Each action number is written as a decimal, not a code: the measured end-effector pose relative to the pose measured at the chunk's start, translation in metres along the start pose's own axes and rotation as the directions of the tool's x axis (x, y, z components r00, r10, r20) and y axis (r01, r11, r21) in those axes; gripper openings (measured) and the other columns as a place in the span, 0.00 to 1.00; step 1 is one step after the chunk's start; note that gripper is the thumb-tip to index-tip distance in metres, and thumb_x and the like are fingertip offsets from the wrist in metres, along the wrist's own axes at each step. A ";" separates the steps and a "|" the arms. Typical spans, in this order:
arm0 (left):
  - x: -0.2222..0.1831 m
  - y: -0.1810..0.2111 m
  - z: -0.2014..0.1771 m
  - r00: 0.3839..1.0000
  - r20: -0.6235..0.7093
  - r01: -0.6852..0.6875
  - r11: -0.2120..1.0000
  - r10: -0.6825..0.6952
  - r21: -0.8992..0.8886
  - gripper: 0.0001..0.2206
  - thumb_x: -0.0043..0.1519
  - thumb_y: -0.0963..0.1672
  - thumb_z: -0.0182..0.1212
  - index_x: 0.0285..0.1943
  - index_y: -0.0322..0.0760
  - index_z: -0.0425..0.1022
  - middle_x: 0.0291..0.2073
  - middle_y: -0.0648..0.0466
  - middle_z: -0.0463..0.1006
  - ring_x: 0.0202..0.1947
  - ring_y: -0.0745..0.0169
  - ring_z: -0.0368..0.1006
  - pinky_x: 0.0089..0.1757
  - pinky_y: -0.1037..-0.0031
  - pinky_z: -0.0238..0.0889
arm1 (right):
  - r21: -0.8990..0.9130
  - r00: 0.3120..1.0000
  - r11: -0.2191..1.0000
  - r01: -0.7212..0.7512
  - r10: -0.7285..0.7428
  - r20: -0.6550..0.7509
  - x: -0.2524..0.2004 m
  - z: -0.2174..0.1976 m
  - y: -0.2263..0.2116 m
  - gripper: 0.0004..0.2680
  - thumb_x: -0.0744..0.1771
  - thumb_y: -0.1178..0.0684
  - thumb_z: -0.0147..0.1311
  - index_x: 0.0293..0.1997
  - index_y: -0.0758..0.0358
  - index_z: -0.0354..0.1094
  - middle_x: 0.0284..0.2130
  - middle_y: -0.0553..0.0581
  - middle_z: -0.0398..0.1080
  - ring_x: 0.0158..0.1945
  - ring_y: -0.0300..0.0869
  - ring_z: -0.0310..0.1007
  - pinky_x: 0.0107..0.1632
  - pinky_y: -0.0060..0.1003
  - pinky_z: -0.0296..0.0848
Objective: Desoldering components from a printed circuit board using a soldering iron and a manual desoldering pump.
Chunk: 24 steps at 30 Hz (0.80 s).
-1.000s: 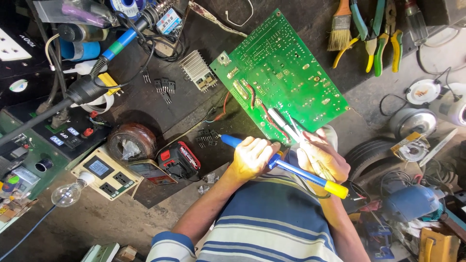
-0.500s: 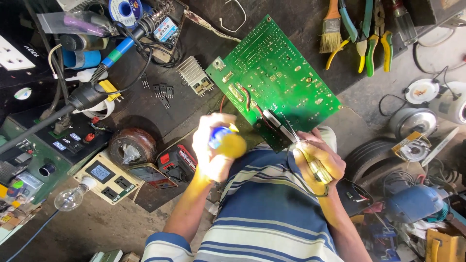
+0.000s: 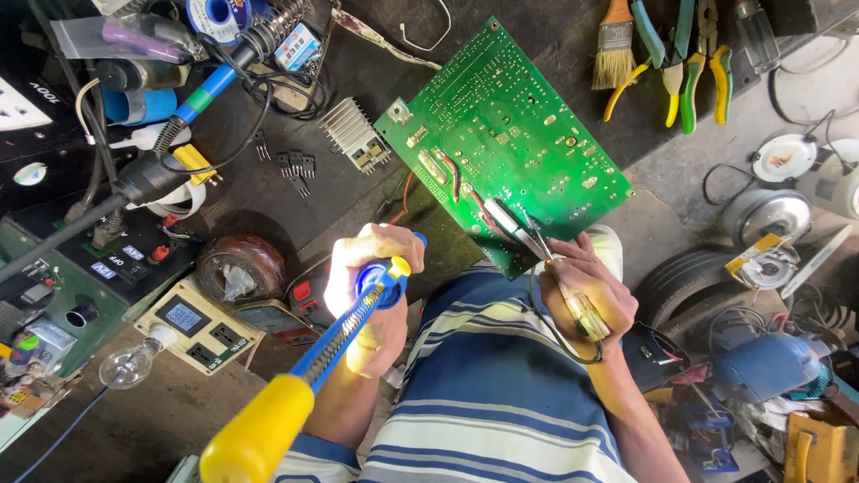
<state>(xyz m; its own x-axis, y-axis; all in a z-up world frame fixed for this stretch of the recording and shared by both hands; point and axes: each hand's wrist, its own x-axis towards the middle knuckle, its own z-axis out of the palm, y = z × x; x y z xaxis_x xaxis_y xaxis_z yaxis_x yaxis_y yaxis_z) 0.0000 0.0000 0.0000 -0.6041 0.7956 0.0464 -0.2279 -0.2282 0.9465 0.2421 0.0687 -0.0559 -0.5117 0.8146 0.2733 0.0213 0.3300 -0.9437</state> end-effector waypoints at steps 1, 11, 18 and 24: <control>0.001 0.002 0.003 1.000 -0.008 -0.006 1.000 0.006 0.020 0.32 0.62 0.65 0.54 0.52 0.37 0.70 0.32 0.46 0.76 0.35 0.54 0.74 0.45 0.65 0.71 | -0.054 0.999 0.999 -0.007 0.005 -0.040 -0.001 0.002 -0.001 0.07 0.64 0.63 0.62 0.41 0.79 0.73 0.34 0.73 0.75 0.46 0.70 0.80 0.58 0.68 0.73; 0.014 -0.020 0.032 0.993 0.102 -0.071 0.995 0.064 0.066 0.37 0.61 0.67 0.48 0.51 0.31 0.69 0.33 0.45 0.76 0.37 0.51 0.73 0.45 0.64 0.69 | -0.109 0.989 0.993 0.050 -0.064 -0.131 0.008 0.011 -0.005 0.06 0.61 0.68 0.65 0.37 0.80 0.73 0.29 0.73 0.74 0.40 0.71 0.81 0.50 0.66 0.77; 0.027 -0.059 0.059 0.976 0.215 0.053 0.998 -0.043 -0.039 0.38 0.58 0.66 0.55 0.55 0.30 0.70 0.35 0.43 0.76 0.38 0.52 0.74 0.48 0.64 0.68 | -0.128 0.976 0.991 0.026 -0.053 -0.213 0.013 0.019 -0.015 0.08 0.58 0.71 0.68 0.35 0.78 0.75 0.27 0.72 0.75 0.37 0.67 0.81 0.46 0.58 0.79; 0.042 -0.085 0.062 0.930 0.338 0.198 0.972 -0.146 -0.125 0.40 0.56 0.65 0.61 0.58 0.29 0.71 0.36 0.41 0.77 0.40 0.54 0.74 0.50 0.64 0.68 | -0.249 0.988 0.963 -0.103 0.069 -0.141 0.021 0.014 -0.022 0.07 0.61 0.66 0.68 0.37 0.79 0.75 0.30 0.72 0.76 0.38 0.64 0.81 0.46 0.52 0.79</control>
<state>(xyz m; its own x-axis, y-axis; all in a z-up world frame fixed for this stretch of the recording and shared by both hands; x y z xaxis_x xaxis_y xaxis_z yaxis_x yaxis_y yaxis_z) 0.0416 0.0874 -0.0582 -0.2699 0.9628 0.0130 -0.4363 -0.1343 0.8897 0.2188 0.0715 -0.0319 -0.3828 0.8945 0.2309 0.2875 0.3529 -0.8904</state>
